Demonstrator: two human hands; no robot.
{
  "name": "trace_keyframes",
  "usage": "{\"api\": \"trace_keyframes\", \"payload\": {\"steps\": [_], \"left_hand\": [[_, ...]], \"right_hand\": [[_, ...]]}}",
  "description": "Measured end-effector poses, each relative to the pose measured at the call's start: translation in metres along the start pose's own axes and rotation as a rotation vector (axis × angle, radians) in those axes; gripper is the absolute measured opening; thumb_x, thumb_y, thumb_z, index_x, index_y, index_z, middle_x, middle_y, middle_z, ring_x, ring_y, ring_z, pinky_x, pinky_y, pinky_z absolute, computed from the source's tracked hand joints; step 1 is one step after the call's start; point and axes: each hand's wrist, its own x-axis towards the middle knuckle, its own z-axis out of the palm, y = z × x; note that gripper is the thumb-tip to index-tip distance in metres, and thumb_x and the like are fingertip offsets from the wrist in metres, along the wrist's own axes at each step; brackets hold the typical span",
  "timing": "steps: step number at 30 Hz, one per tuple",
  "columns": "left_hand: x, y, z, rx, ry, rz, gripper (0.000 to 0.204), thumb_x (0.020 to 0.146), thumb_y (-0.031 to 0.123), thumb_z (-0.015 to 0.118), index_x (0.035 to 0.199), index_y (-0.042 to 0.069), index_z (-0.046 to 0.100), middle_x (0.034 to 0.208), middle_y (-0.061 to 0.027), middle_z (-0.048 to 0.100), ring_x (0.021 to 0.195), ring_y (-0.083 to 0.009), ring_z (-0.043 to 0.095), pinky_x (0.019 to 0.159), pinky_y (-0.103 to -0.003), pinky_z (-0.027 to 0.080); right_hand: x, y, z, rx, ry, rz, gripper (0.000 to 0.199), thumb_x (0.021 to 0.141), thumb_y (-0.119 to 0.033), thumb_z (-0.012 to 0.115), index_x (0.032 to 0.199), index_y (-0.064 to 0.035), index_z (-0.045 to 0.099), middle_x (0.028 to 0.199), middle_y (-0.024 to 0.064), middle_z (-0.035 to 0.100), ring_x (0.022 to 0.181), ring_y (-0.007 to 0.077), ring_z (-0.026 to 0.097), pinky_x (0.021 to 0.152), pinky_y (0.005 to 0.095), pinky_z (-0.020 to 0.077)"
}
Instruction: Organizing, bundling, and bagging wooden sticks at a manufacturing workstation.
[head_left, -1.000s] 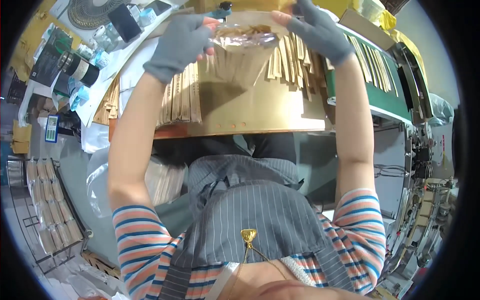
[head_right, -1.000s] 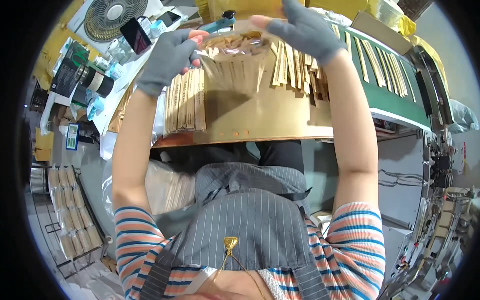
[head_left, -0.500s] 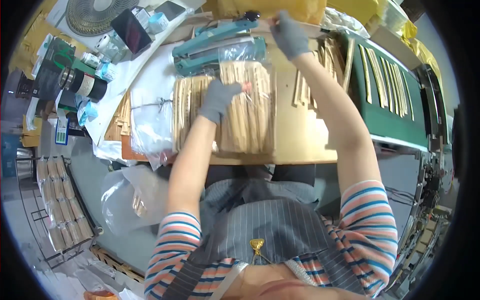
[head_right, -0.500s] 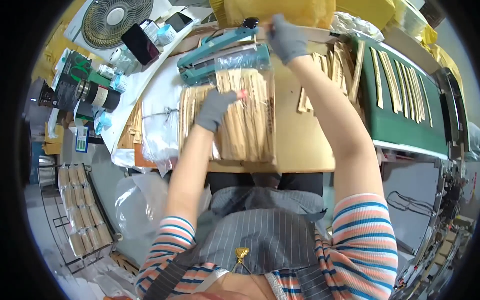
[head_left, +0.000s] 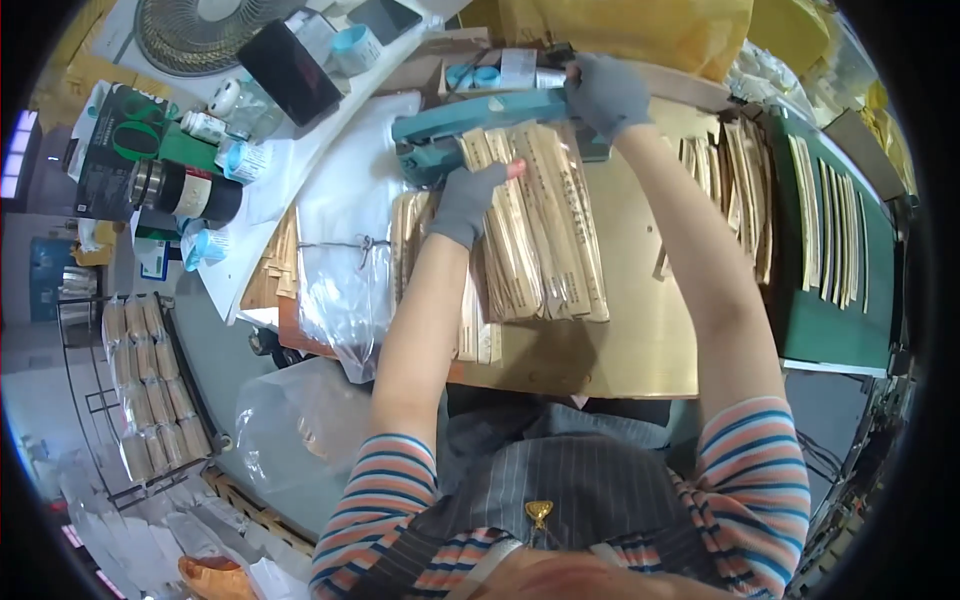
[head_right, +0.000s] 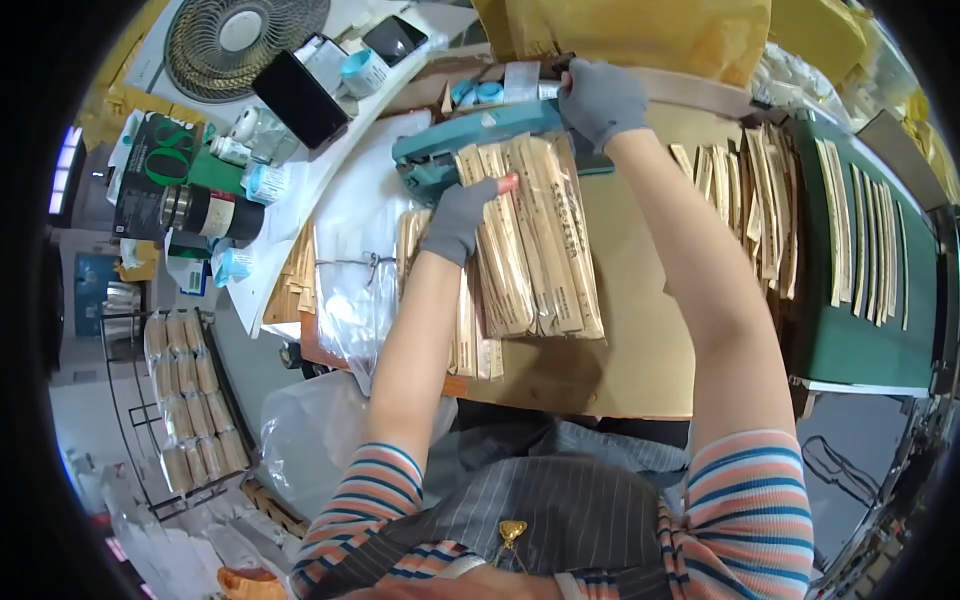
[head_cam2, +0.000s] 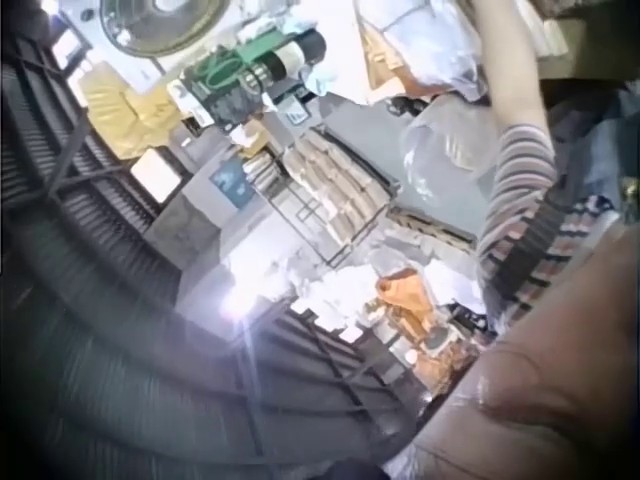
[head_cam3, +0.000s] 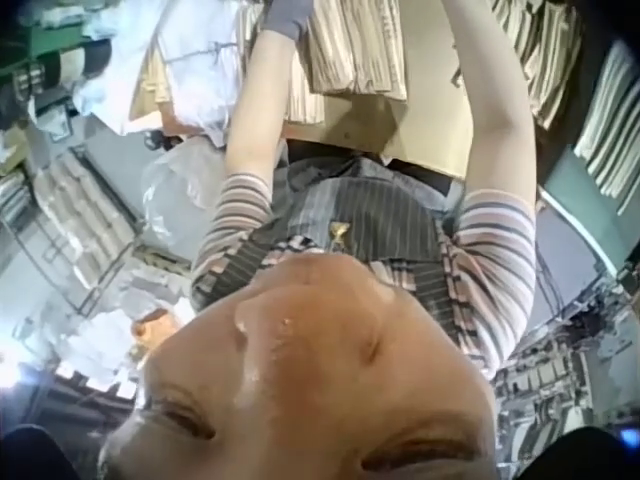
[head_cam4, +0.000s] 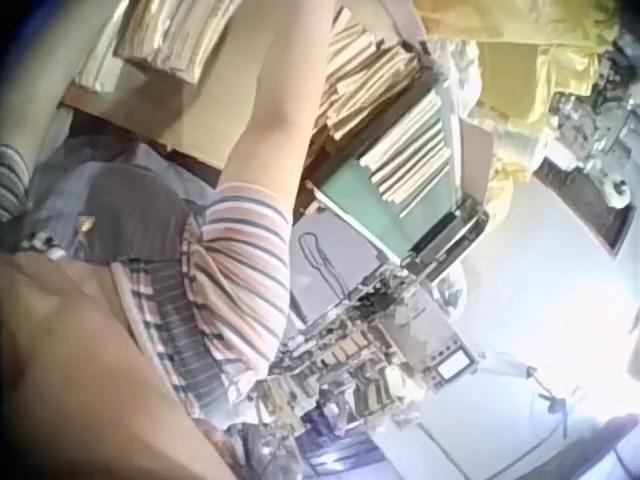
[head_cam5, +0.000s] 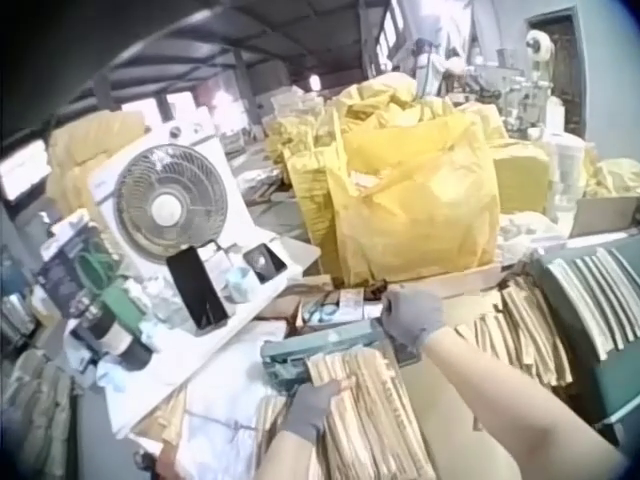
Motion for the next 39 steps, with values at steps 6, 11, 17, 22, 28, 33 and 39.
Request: {"api": "trace_keyframes", "payload": {"steps": [6, 11, 17, 22, 28, 33, 39], "left_hand": [[-0.001, 0.001, 0.004, -0.058, -0.022, 0.079, 0.043, 0.065, 0.018, 0.077, 0.098, -0.005, 0.064, 0.095, -0.0069, 0.064, 0.082, -0.0148, 0.059, 0.077, -0.027, 0.045], [-0.01, 0.005, -0.005, -0.045, -0.06, 0.054, 0.037, 0.072, 0.022, 0.071, 0.1, -0.002, 0.066, 0.099, -0.007, 0.064, 0.088, -0.0154, 0.059, 0.082, -0.026, 0.043], [-0.137, 0.033, -0.038, 0.078, 0.036, 0.304, 0.039, 0.067, 0.02, 0.077, 0.096, -0.003, 0.064, 0.088, -0.0067, 0.066, 0.075, -0.0138, 0.061, 0.07, -0.026, 0.049], [-0.284, 0.042, -0.088, 0.064, 0.395, 0.471, 0.037, 0.069, 0.009, 0.075, 0.1, -0.004, 0.06, 0.088, -0.0068, 0.066, 0.077, -0.012, 0.062, 0.072, -0.026, 0.049], [-0.365, 0.012, -0.14, -0.112, 0.564, 0.497, 0.035, 0.071, 0.005, 0.071, 0.103, -0.002, 0.06, 0.092, -0.0076, 0.065, 0.082, -0.0117, 0.061, 0.072, -0.025, 0.049], [-0.356, -0.037, -0.156, -0.283, 0.641, 0.54, 0.023, 0.073, 0.01, 0.069, 0.093, 0.0, 0.063, 0.088, -0.0064, 0.065, 0.079, -0.0142, 0.058, 0.072, -0.03, 0.048], [-0.4, -0.039, -0.23, 0.165, 0.846, 0.734, 0.029, 0.088, 0.022, 0.056, 0.109, 0.001, 0.056, 0.096, -0.0042, 0.059, 0.072, -0.01, 0.056, 0.061, -0.024, 0.046]], "right_hand": [[0.002, -0.002, -0.001, 0.06, 0.015, 0.044, 0.017, 0.081, -0.027, 0.052, 0.081, -0.0135, 0.061, 0.084, 0.0101, 0.064, 0.077, 0.0322, 0.061, 0.066, 0.0425, 0.0479], [-0.012, -0.002, -0.01, 0.09, 0.107, -0.009, 0.034, 0.084, -0.045, 0.052, 0.086, -0.0123, 0.06, 0.083, 0.0104, 0.063, 0.077, 0.0287, 0.061, 0.067, 0.0409, 0.048], [-0.156, -0.015, 0.074, 0.868, -0.69, 0.398, 0.075, 0.076, -0.062, 0.051, 0.127, -0.0069, 0.046, 0.097, 0.021, 0.06, 0.085, 0.0311, 0.06, 0.075, 0.0368, 0.0462], [-0.199, -0.178, 0.068, 1.453, -0.714, 0.137, 0.036, 0.072, -0.034, 0.068, 0.082, 0.0005, 0.064, 0.085, 0.0176, 0.065, 0.083, 0.0316, 0.062, 0.073, 0.0381, 0.0485], [-0.185, -0.145, -0.051, 1.187, -0.67, 0.299, 0.026, 0.079, -0.02, 0.055, 0.099, -0.0041, 0.06, 0.084, 0.0063, 0.061, 0.074, 0.0159, 0.059, 0.063, 0.0296, 0.0494], [-0.228, -0.179, -0.119, 1.428, -0.95, 0.19, 0.039, 0.077, -0.02, 0.059, 0.108, 0.003, 0.056, 0.094, 0.0131, 0.062, 0.087, 0.0205, 0.061, 0.076, 0.0312, 0.0506], [-0.262, -0.281, -0.081, 1.581, -1.334, 0.052, 0.055, 0.078, -0.019, 0.062, 0.126, 0.0012, 0.045, 0.119, 0.0112, 0.056, 0.106, 0.0203, 0.056, 0.092, 0.0331, 0.0443]]}}
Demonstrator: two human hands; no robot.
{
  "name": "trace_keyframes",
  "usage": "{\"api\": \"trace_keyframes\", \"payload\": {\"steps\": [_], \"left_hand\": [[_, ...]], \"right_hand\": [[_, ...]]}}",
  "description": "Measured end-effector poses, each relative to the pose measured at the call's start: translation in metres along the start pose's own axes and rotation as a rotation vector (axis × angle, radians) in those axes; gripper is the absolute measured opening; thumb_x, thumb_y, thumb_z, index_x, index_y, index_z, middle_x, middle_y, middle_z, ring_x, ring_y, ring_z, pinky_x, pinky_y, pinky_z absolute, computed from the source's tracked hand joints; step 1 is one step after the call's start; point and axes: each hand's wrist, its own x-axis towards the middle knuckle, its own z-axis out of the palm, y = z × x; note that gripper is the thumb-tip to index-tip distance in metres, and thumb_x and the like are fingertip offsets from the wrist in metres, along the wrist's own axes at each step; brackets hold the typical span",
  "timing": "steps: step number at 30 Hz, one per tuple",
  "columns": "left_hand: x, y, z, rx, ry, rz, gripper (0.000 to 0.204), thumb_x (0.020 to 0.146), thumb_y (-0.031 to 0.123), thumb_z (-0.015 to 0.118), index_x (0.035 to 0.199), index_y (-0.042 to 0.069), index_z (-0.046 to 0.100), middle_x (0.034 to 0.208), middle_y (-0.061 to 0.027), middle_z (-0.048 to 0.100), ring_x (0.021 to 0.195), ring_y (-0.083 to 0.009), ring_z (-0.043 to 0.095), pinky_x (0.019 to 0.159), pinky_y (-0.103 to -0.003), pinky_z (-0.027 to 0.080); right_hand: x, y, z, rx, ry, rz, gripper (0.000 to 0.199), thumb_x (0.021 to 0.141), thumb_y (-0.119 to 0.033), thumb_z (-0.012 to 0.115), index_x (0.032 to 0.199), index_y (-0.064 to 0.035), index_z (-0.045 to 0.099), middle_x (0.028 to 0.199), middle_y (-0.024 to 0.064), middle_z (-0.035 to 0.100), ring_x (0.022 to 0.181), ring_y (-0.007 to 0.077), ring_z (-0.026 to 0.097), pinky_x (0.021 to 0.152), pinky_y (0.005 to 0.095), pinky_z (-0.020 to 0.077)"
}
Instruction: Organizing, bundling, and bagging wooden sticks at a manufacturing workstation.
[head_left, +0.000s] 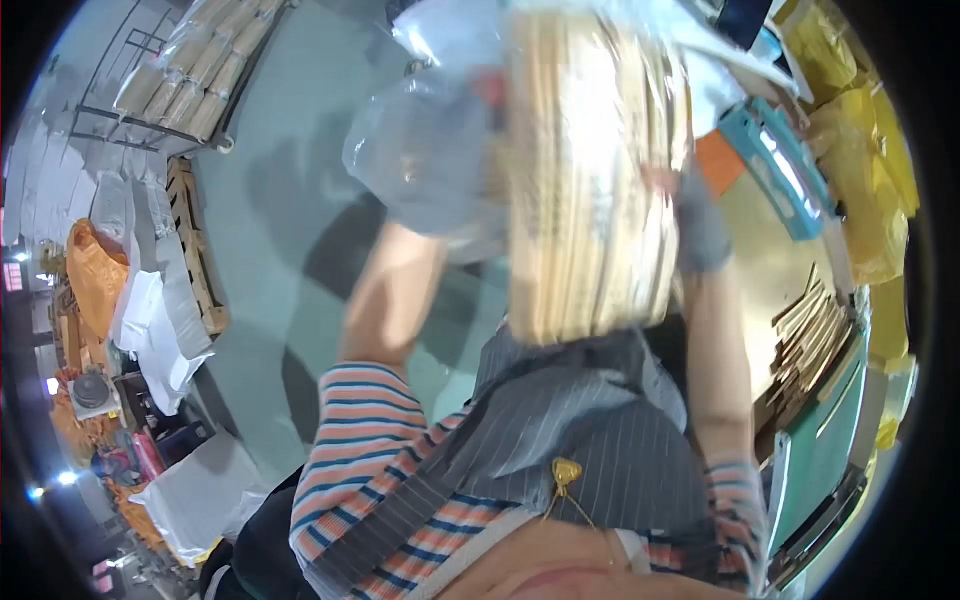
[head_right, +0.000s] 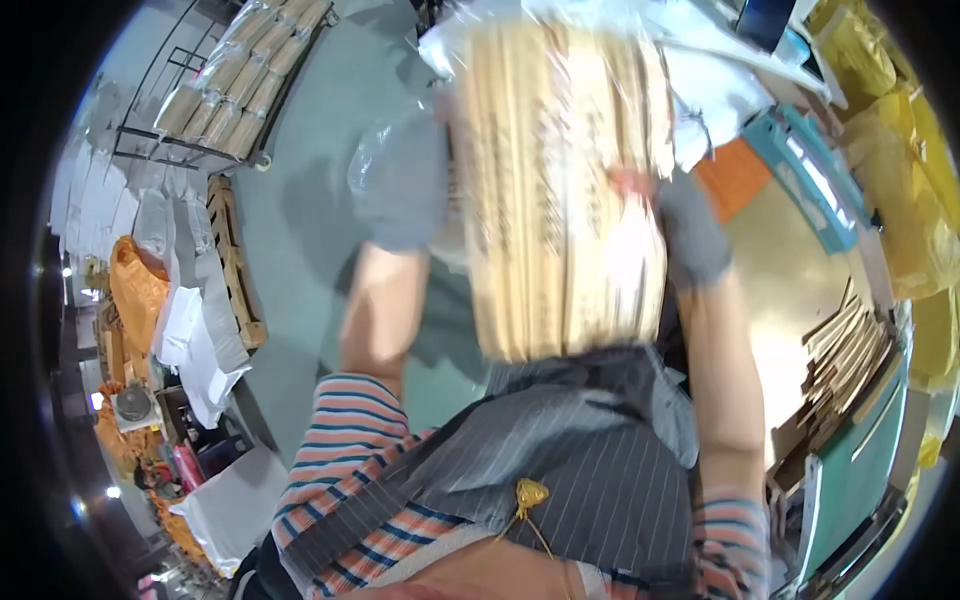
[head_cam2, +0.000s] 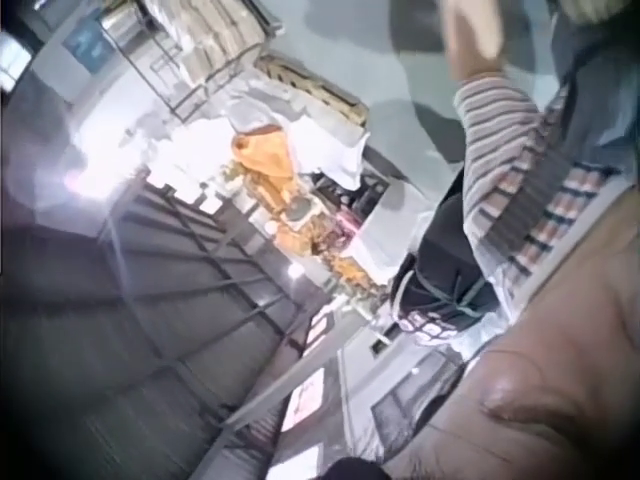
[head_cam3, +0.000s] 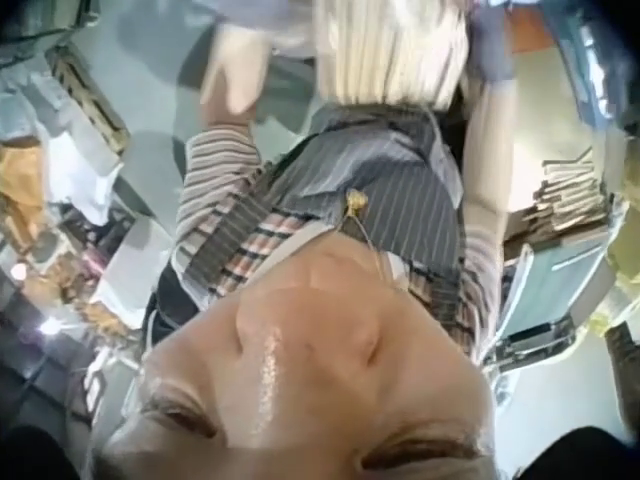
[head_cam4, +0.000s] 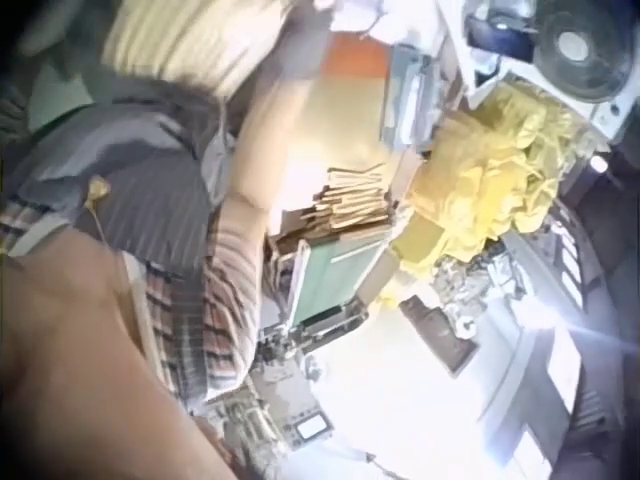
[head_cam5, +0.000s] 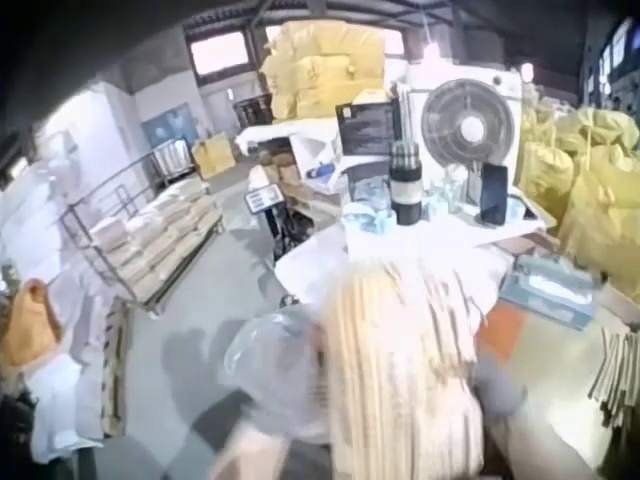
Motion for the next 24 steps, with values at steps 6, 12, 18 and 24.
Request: {"api": "trace_keyframes", "payload": {"steps": [6, 12, 18, 24], "left_hand": [[0.018, -0.092, -0.193, 1.586, 0.055, 0.383, 0.047, 0.085, 0.043, 0.054, 0.091, -0.003, 0.062, 0.089, -0.017, 0.064, 0.075, -0.0225, 0.063, 0.064, -0.036, 0.049], [-0.03, -0.041, -0.17, 1.023, -0.067, -0.531, 0.046, 0.091, 0.039, 0.044, 0.078, -0.001, 0.063, 0.057, -0.012, 0.059, 0.044, -0.0232, 0.054, 0.052, -0.038, 0.046], [-0.039, -0.067, -0.149, 0.458, 0.178, -0.489, 0.038, 0.091, 0.028, 0.052, 0.063, 0.005, 0.058, 0.052, 0.0016, 0.049, 0.045, -0.0091, 0.047, 0.041, -0.029, 0.034], [0.004, -0.116, -0.19, 0.637, -0.184, -0.498, 0.029, 0.094, 0.025, 0.046, 0.09, 0.003, 0.066, 0.061, 0.0064, 0.042, 0.054, -0.0065, 0.034, 0.047, -0.027, 0.03]], "right_hand": [[0.125, -0.009, 0.131, -0.635, 0.182, -0.726, 0.068, 0.06, -0.042, 0.078, 0.109, -0.0005, 0.056, 0.095, 0.0174, 0.062, 0.087, 0.0278, 0.061, 0.076, 0.0342, 0.0487], [0.141, 0.076, 0.145, -1.718, -0.83, -0.088, 0.062, 0.072, -0.023, 0.061, 0.128, -0.0045, 0.045, 0.108, 0.0146, 0.06, 0.107, 0.028, 0.055, 0.094, 0.0373, 0.0384], [0.152, 0.182, 0.093, -1.664, -0.329, -0.386, 0.079, 0.069, -0.041, 0.066, 0.139, -0.0244, 0.033, 0.147, 0.0143, 0.02, 0.134, 0.0353, 0.019, 0.105, 0.0587, 0.0072], [0.127, 0.097, 0.062, -1.232, -0.245, -0.438, 0.092, 0.07, -0.052, 0.066, 0.14, -0.0067, 0.027, 0.133, 0.0214, 0.038, 0.125, 0.0365, 0.036, 0.105, 0.0422, 0.0276]]}}
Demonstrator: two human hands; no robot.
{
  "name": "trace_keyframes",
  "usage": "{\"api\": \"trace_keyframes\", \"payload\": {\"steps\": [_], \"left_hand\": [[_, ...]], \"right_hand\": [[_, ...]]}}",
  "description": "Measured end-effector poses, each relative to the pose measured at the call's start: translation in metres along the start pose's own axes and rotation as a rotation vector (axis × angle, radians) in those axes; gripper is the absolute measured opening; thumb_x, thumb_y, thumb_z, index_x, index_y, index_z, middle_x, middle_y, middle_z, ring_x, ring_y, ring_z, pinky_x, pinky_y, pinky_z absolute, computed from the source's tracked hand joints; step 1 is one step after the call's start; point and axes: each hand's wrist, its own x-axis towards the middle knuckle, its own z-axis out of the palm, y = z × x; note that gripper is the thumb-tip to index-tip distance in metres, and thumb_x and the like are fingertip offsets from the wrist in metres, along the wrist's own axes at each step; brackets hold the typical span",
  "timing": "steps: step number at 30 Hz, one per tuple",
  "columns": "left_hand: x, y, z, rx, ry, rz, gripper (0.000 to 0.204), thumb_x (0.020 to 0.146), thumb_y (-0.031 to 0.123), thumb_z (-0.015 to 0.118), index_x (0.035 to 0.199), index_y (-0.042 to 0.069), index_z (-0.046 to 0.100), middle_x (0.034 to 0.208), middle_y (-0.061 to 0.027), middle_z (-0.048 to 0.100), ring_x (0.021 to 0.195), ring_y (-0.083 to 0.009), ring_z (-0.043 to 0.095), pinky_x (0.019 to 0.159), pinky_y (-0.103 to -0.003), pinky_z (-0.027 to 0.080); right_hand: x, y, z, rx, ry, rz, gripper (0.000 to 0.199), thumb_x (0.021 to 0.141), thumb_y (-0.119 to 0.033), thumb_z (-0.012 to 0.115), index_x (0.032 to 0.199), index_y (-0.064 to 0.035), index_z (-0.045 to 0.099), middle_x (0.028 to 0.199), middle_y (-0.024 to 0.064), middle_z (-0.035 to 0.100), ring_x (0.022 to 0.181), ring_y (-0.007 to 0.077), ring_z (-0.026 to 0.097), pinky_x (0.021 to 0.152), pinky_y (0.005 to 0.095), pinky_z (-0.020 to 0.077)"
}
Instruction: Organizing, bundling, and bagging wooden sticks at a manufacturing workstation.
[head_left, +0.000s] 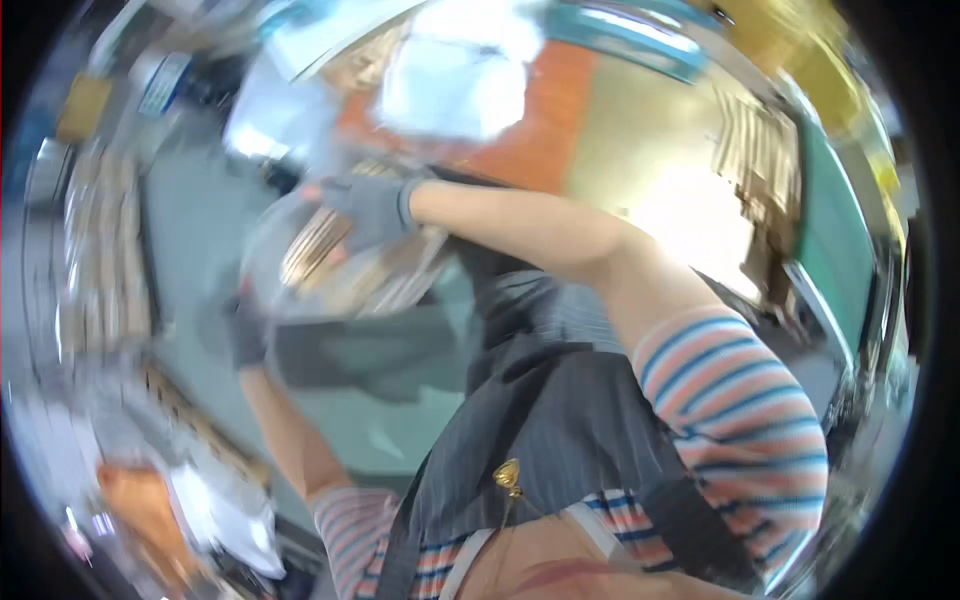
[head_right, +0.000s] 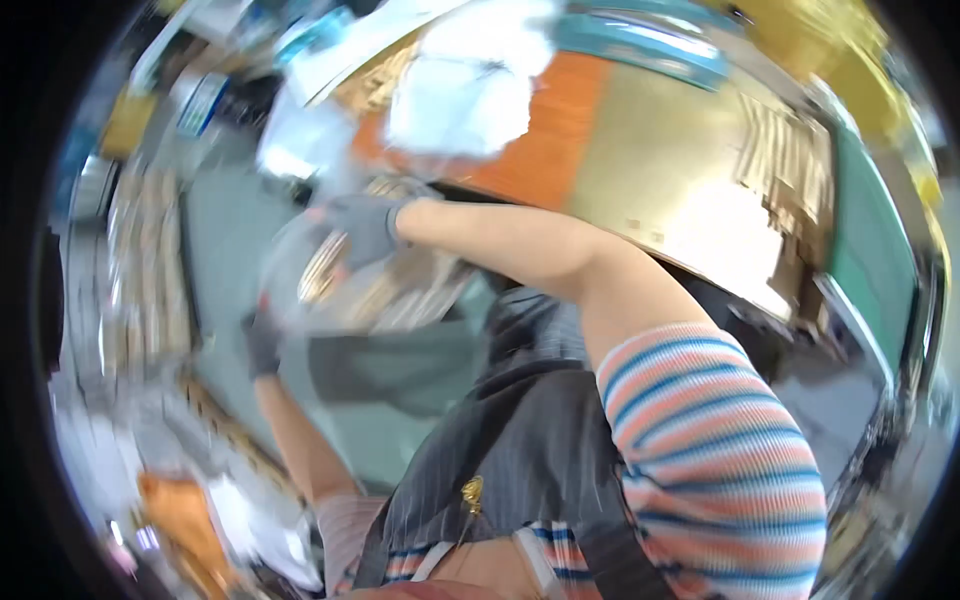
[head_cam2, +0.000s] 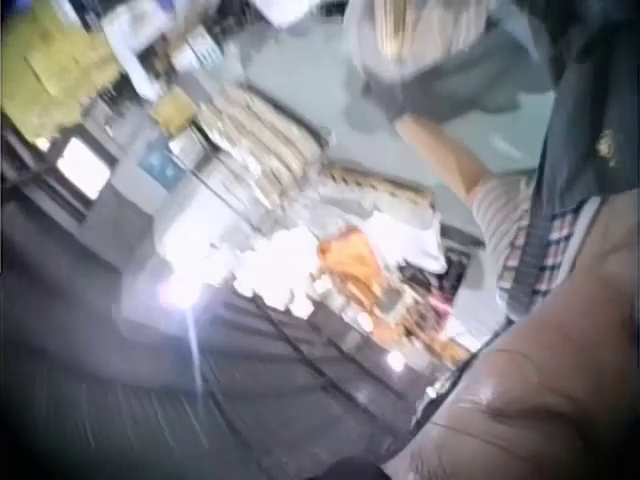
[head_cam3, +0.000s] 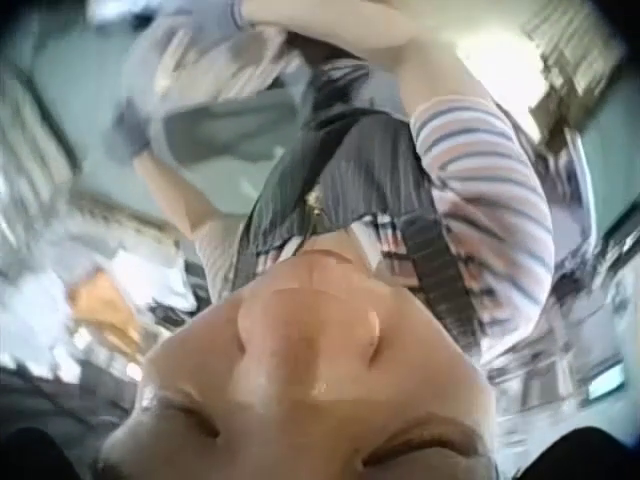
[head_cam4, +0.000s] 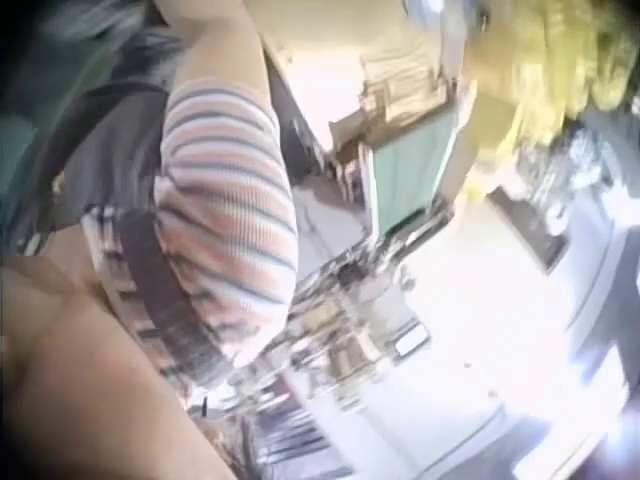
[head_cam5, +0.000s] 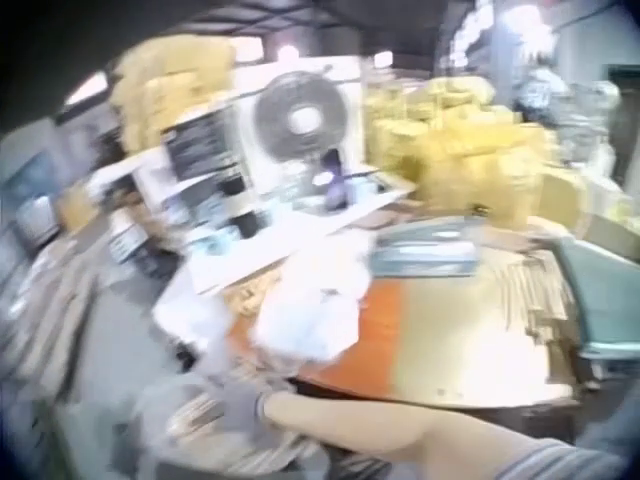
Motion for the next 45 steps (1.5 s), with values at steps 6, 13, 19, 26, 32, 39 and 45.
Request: {"api": "trace_keyframes", "payload": {"steps": [6, 13, 19, 26, 32, 39, 45], "left_hand": [[0.013, 0.028, -0.041, 0.319, 0.292, 0.319, 0.032, 0.092, 0.023, 0.049, 0.107, -0.004, 0.058, 0.102, -0.0131, 0.062, 0.095, -0.0195, 0.056, 0.086, -0.031, 0.043], [-0.02, 0.243, 0.153, -0.054, -0.09, 0.615, 0.031, 0.09, 0.02, 0.053, 0.11, -0.003, 0.056, 0.101, -0.0119, 0.059, 0.093, -0.0189, 0.053, 0.082, -0.031, 0.044], [-0.068, 0.384, 0.408, -0.043, -0.535, 0.97, 0.03, 0.088, 0.024, 0.056, 0.105, -0.002, 0.058, 0.095, -0.0156, 0.063, 0.09, -0.0218, 0.06, 0.078, -0.03, 0.045], [-0.108, 0.506, 0.59, -0.363, -1.288, -0.268, 0.092, 0.065, 0.065, 0.067, 0.127, 0.002, 0.044, 0.119, -0.0128, 0.055, 0.101, -0.0244, 0.056, 0.08, -0.034, 0.046], [-0.121, 0.48, 0.599, -0.52, -1.312, -0.109, 0.059, 0.077, 0.046, 0.067, 0.111, -0.001, 0.057, 0.095, -0.0098, 0.064, 0.082, -0.0177, 0.062, 0.074, -0.029, 0.049], [-0.141, 0.511, 0.443, -0.695, -1.137, 0.663, 0.055, 0.063, 0.016, 0.08, 0.109, -0.003, 0.056, 0.094, -0.0066, 0.063, 0.083, -0.0171, 0.061, 0.076, -0.03, 0.049], [-0.128, 0.472, 0.41, -0.744, -1.159, 0.879, 0.09, 0.06, 0.007, 0.08, 0.133, 0.002, 0.029, 0.123, -0.0076, 0.05, 0.109, -0.0165, 0.05, 0.094, -0.031, 0.041]], "right_hand": [[-0.197, 0.102, -0.178, -0.673, 0.707, 0.248, 0.067, 0.076, -0.044, 0.063, 0.128, -0.0075, 0.043, 0.129, 0.0207, 0.042, 0.115, 0.0374, 0.044, 0.097, 0.0464, 0.0356], [-0.509, 0.159, -0.314, -0.675, 0.879, 1.801, 0.096, 0.068, -0.059, 0.064, 0.138, -0.0038, 0.028, 0.138, 0.0237, 0.032, 0.124, 0.0345, 0.039, 0.101, 0.0373, 0.0355], [-0.515, 0.165, -0.289, -0.448, 0.99, 1.779, 0.101, 0.071, -0.071, 0.05, 0.135, 0.0042, 0.03, 0.13, 0.0292, 0.04, 0.12, 0.034, 0.045, 0.097, 0.0401, 0.0381], [-0.504, 0.151, -0.283, -0.167, 0.929, 1.751, 0.091, 0.066, -0.069, 0.057, 0.113, 0.0089, 0.05, 0.116, 0.0303, 0.052, 0.107, 0.0367, 0.054, 0.092, 0.0394, 0.0425], [-0.476, 0.141, -0.243, 1.282, 1.261, 0.793, 0.048, 0.081, -0.022, 0.067, 0.119, 0.0018, 0.049, 0.101, 0.0093, 0.063, 0.088, 0.0138, 0.062, 0.076, 0.0274, 0.0499], [-0.419, 0.076, -0.253, 0.922, 1.427, 0.121, 0.068, 0.074, -0.016, 0.07, 0.13, -0.0005, 0.035, 0.113, 0.0096, 0.054, 0.103, 0.0185, 0.054, 0.087, 0.0318, 0.0451], [-0.409, 0.043, -0.25, 0.686, 1.192, 0.046, 0.112, 0.061, -0.011, 0.082, 0.144, -0.0058, 0.006, 0.132, 0.0114, 0.038, 0.118, 0.0213, 0.043, 0.098, 0.0334, 0.0377]]}}
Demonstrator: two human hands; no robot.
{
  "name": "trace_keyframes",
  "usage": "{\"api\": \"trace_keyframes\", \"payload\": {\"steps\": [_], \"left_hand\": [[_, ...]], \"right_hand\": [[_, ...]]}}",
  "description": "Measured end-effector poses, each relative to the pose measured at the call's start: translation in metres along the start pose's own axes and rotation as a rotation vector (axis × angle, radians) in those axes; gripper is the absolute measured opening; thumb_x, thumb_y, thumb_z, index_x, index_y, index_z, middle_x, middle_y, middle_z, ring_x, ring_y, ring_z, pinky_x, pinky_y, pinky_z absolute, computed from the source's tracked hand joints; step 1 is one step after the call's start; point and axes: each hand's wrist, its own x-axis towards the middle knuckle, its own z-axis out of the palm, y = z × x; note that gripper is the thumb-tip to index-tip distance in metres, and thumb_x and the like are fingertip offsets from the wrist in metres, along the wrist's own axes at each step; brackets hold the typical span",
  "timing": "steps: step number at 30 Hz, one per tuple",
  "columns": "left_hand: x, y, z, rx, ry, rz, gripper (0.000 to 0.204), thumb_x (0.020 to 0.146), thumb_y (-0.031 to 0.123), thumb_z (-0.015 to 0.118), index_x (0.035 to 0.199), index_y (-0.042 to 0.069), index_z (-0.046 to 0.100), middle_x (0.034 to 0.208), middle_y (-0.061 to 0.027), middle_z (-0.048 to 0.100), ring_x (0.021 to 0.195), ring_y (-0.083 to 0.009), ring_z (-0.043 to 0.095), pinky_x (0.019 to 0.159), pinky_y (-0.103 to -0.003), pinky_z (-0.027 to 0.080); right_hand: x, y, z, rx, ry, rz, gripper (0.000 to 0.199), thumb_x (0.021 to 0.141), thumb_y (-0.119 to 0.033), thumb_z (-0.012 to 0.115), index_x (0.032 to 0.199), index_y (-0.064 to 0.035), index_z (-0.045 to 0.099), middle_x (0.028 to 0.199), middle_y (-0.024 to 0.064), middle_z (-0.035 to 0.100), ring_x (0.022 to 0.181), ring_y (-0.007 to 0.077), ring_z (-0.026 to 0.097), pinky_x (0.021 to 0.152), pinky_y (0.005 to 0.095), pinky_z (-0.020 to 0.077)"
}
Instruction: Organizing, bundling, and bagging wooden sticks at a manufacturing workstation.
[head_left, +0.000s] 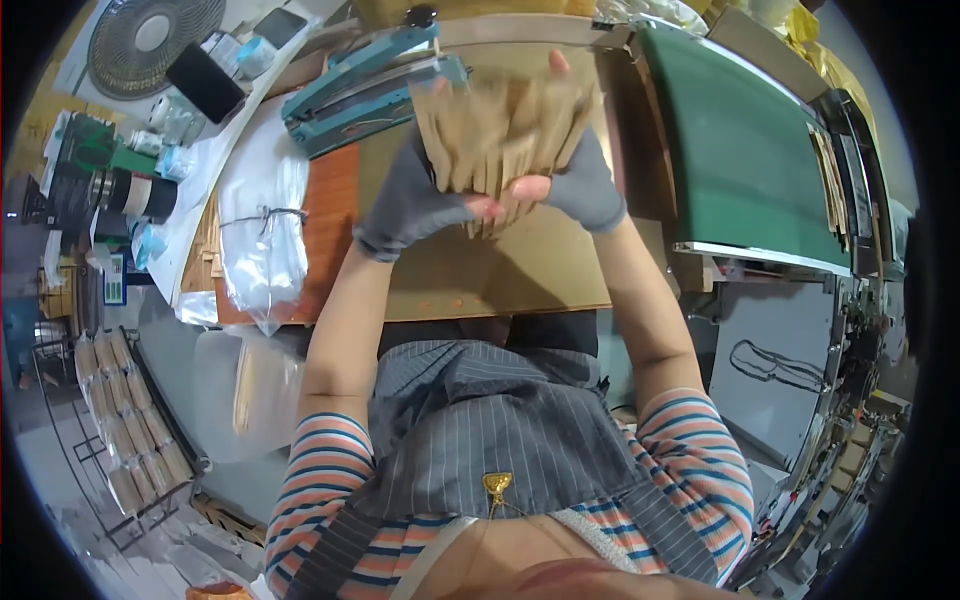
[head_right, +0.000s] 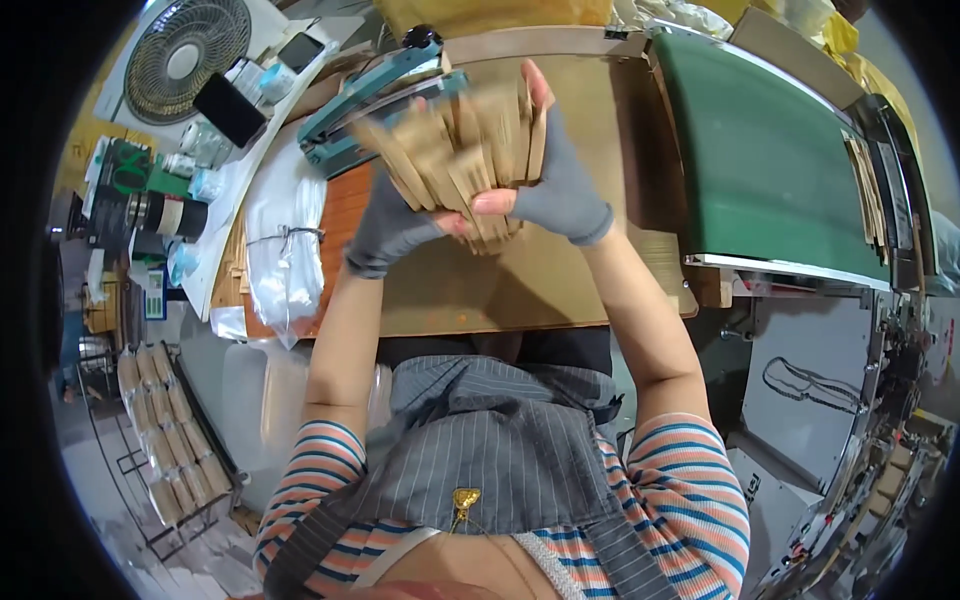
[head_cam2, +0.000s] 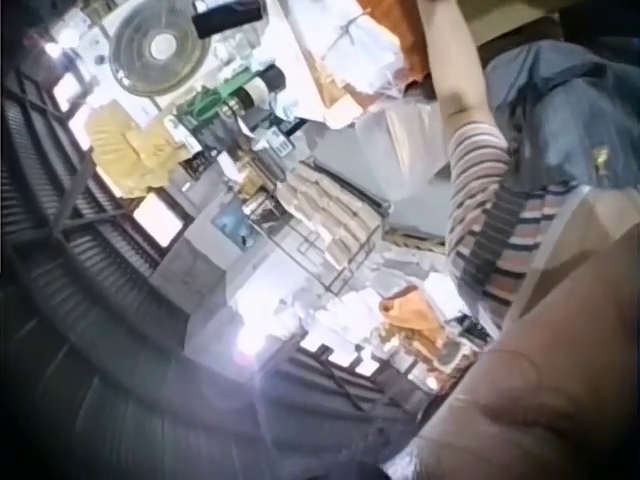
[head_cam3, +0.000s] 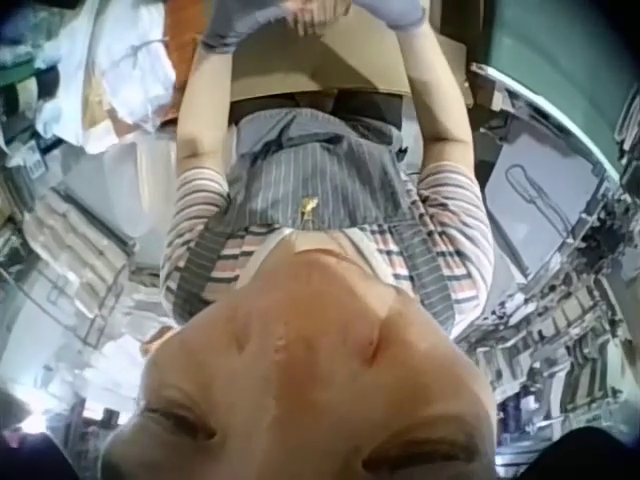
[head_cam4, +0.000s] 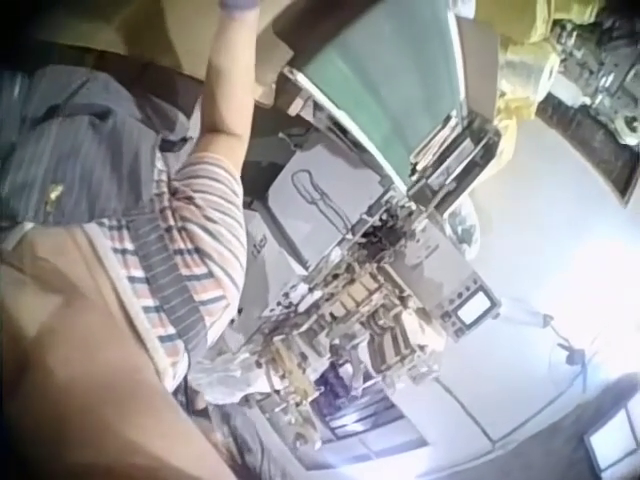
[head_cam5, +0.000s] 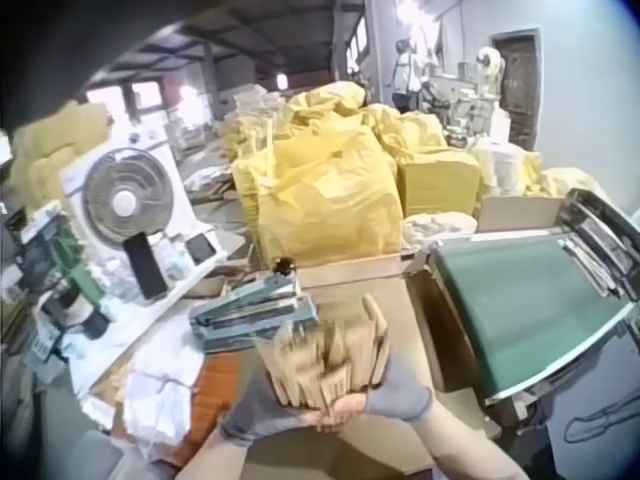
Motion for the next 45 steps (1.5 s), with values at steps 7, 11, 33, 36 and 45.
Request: {"api": "trace_keyframes", "payload": {"steps": [7, 11, 33, 36, 45], "left_hand": [[-0.05, 0.012, -0.017, 0.304, -0.181, -0.003, 0.065, 0.061, 0.012, 0.08, 0.119, 0.002, 0.051, 0.109, -0.0061, 0.06, 0.099, -0.0152, 0.056, 0.091, -0.031, 0.044], [-0.12, 0.001, -0.022, -0.441, -0.155, -0.501, 0.049, 0.066, 0.006, 0.073, 0.111, 0.003, 0.055, 0.098, -0.0068, 0.061, 0.091, -0.0185, 0.059, 0.083, -0.032, 0.049], [-0.177, 0.039, -0.033, 0.875, 0.547, -0.156, 0.028, 0.089, 0.02, 0.046, 0.075, -0.001, 0.057, 0.064, -0.0201, 0.055, 0.06, -0.0337, 0.055, 0.056, -0.039, 0.041], [-0.172, 0.02, -0.015, 0.448, 0.673, -0.097, 0.028, 0.091, 0.019, 0.048, 0.071, 0.0, 0.056, 0.065, -0.0112, 0.06, 0.059, -0.0236, 0.059, 0.053, -0.036, 0.043], [-0.095, 0.032, -0.023, 0.27, 0.488, 0.027, 0.029, 0.089, 0.028, 0.05, 0.077, 0.004, 0.061, 0.057, -0.0064, 0.055, 0.052, -0.0159, 0.055, 0.05, -0.031, 0.043]], "right_hand": [[-0.023, -0.021, 0.1, -0.135, 0.114, 0.331, 0.091, 0.065, -0.005, 0.079, 0.137, -0.0049, 0.023, 0.124, 0.0139, 0.041, 0.084, 0.0161, 0.058, 0.061, 0.0255, 0.0511], [-0.015, -0.013, 0.12, -0.543, -0.104, -0.097, 0.069, 0.072, -0.014, 0.071, 0.131, -0.0003, 0.037, 0.107, 0.0099, 0.055, 0.092, 0.019, 0.056, 0.077, 0.0313, 0.0473], [-0.036, 0.063, 0.143, 0.118, -0.3, 0.834, 0.043, 0.072, -0.017, 0.061, 0.11, 0.0028, 0.054, 0.084, 0.0108, 0.063, 0.077, 0.0171, 0.061, 0.073, 0.0251, 0.0475], [-0.047, 0.071, 0.108, 0.261, -0.217, 0.807, 0.037, 0.073, -0.015, 0.061, 0.105, 0.0028, 0.054, 0.083, 0.0128, 0.063, 0.074, 0.0191, 0.061, 0.072, 0.0274, 0.0497], [-0.052, 0.03, 0.095, 0.048, -0.396, 0.531, 0.053, 0.08, -0.024, 0.061, 0.122, 0.002, 0.044, 0.092, 0.0162, 0.061, 0.081, 0.0248, 0.062, 0.078, 0.0342, 0.051]]}}
